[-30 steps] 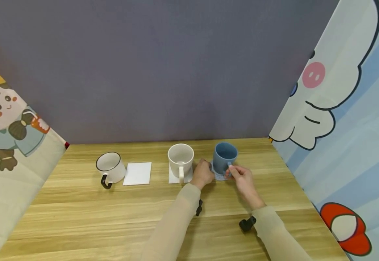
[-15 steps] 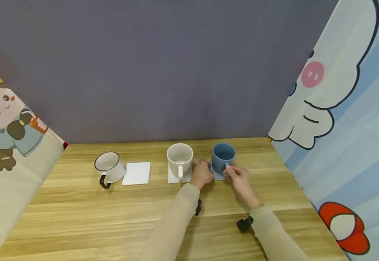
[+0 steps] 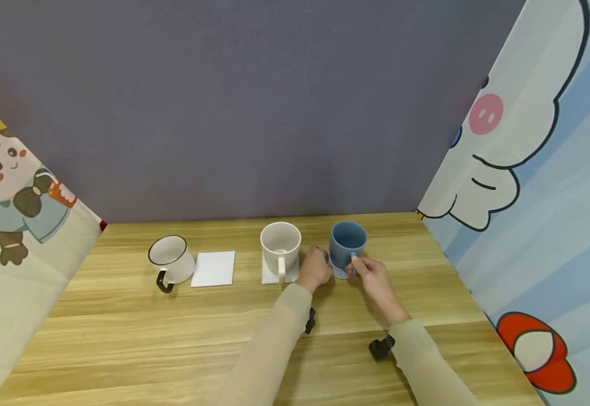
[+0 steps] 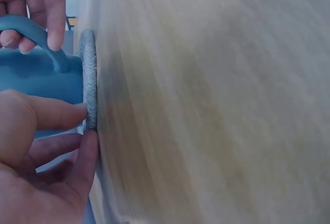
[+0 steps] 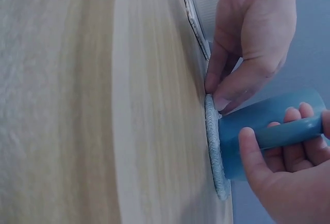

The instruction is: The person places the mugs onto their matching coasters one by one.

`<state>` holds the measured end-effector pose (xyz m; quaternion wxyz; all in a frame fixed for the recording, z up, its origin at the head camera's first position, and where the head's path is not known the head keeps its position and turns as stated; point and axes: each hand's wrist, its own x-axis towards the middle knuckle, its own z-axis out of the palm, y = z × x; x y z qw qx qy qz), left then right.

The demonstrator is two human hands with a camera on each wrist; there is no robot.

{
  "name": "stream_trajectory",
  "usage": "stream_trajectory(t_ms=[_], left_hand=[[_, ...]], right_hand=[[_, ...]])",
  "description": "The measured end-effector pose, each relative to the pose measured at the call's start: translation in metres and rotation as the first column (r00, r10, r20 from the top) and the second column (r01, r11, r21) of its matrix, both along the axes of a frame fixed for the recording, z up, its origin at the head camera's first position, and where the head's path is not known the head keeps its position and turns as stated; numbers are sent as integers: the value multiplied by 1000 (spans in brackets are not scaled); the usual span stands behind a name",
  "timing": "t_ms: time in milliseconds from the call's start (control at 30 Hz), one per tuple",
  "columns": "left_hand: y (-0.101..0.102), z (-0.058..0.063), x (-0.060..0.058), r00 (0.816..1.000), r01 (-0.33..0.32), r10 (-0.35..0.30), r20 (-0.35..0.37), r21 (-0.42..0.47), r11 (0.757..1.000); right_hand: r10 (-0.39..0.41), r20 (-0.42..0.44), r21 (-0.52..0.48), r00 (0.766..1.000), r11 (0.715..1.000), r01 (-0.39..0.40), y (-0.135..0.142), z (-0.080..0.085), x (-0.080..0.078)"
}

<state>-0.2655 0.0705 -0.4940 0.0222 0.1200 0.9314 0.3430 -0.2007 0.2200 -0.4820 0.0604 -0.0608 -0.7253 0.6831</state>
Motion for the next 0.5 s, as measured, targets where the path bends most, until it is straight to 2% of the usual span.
stream_trajectory(t_ms=[267, 500], left_hand=[[-2, 6, 2, 999, -29, 28, 36, 51, 998], [0, 24, 9, 997, -81, 81, 8, 80, 993]], right_hand=[[8, -6, 0, 1000, 1000, -8, 0, -1, 1], [19, -3, 26, 1000, 999, -19, 2, -2, 1]])
